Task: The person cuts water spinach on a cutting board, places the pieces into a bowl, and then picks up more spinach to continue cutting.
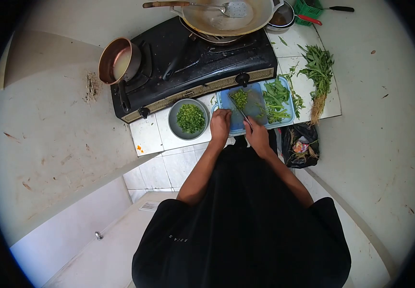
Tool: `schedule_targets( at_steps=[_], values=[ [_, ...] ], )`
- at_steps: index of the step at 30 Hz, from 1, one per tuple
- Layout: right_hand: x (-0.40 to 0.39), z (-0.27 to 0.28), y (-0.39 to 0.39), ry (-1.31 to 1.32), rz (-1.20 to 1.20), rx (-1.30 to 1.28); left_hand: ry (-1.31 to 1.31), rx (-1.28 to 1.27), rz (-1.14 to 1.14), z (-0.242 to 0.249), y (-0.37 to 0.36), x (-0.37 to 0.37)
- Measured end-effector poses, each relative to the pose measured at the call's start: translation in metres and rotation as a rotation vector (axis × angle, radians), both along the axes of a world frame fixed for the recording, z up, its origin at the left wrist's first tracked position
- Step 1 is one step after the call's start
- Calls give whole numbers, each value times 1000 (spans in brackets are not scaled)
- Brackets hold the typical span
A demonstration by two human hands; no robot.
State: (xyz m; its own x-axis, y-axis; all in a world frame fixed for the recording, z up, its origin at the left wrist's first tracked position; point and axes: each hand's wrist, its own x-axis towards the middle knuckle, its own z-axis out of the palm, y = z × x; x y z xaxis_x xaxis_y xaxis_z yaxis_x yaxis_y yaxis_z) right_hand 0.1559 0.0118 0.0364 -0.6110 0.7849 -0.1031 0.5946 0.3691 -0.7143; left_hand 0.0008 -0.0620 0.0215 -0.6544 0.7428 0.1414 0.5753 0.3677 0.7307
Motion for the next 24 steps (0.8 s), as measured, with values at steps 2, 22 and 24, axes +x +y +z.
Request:
schedule_targets(
  at_steps=[2, 22, 24],
  values=[
    [8, -5, -3, 57, -20, 13, -45, -32, 55, 0, 1, 2],
    [23, 10, -10, 122, 64, -96, 150, -36, -23, -3, -2, 2],
    [23, 9, -11, 120, 68, -97, 151, -35, -19, -3, -4, 2]
  ],
)
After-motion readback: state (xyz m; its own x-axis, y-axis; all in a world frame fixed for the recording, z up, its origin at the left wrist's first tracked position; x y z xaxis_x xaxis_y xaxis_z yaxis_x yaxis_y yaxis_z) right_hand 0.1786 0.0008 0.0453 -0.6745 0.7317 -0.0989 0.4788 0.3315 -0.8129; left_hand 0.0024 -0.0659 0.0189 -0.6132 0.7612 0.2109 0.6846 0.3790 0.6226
